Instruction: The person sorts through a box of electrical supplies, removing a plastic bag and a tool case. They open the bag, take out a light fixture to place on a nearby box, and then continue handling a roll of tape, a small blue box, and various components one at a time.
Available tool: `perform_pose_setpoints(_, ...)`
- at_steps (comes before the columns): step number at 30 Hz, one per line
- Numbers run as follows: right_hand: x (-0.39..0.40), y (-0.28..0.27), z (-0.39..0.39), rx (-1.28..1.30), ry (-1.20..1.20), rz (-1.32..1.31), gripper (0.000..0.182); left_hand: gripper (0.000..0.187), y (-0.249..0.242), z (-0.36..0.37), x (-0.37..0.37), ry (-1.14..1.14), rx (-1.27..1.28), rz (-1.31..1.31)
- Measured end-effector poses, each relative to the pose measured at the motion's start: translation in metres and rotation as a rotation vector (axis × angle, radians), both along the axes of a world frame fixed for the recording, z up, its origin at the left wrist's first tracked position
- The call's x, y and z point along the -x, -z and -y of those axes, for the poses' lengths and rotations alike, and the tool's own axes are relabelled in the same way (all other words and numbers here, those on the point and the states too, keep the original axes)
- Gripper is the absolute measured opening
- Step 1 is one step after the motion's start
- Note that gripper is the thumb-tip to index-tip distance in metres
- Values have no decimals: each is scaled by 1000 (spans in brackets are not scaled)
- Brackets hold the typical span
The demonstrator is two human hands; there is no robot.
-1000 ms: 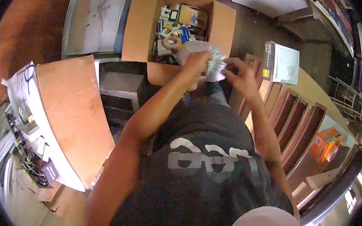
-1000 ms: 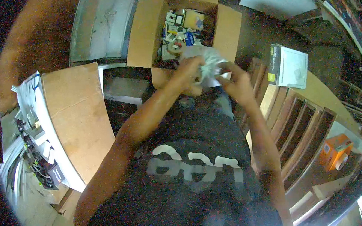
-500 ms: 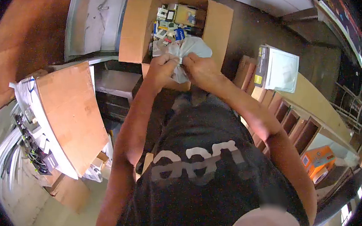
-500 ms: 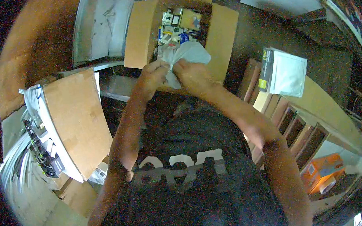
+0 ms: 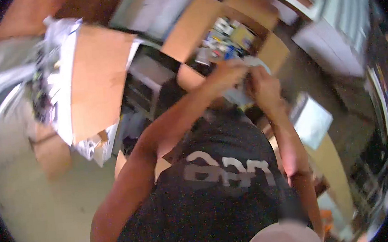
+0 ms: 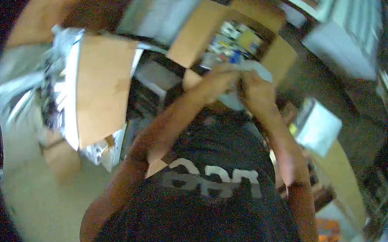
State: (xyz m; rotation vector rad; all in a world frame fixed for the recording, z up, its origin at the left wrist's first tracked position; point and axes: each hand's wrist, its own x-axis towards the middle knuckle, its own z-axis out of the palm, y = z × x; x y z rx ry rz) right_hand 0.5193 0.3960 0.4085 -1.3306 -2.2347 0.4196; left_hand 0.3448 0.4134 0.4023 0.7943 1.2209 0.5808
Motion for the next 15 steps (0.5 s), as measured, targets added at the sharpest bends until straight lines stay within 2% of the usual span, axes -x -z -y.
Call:
perform_pose_setpoints(2,-2,-7,-13,-104,-71,-4,20,23,-32,-2,-7,6,-183,-120)
perform_pose_setpoints(5,2,-30,-28,-51,-74,104,18,24,-59,-10,-3,-32,-228,-253)
perform_pose_setpoints(7,3,-45,-38,-98,-146,29,16,23,-69,-14,-2,-26,-349,-318)
perform_pose_setpoints(8,2,-53,-41,-111,-176,-28,16,23,-73,-17,-2,-60,-368,-322)
perform_pose_setpoints(10,5,-57,-45,-121,-172,74,14,21,-80,-21,2,-137,-389,-244)
perform_pose_setpoints(12,12,-64,-50,-53,-163,-11,11,18,-91,-21,10,-200,-411,-241)
perform_pose_setpoints(13,14,-67,-52,-76,-187,-9,11,17,-82,-21,15,-194,-429,-222)
perform_pose_setpoints(15,16,-61,-54,-127,-215,0,11,14,-96,-17,21,-220,-399,-176)
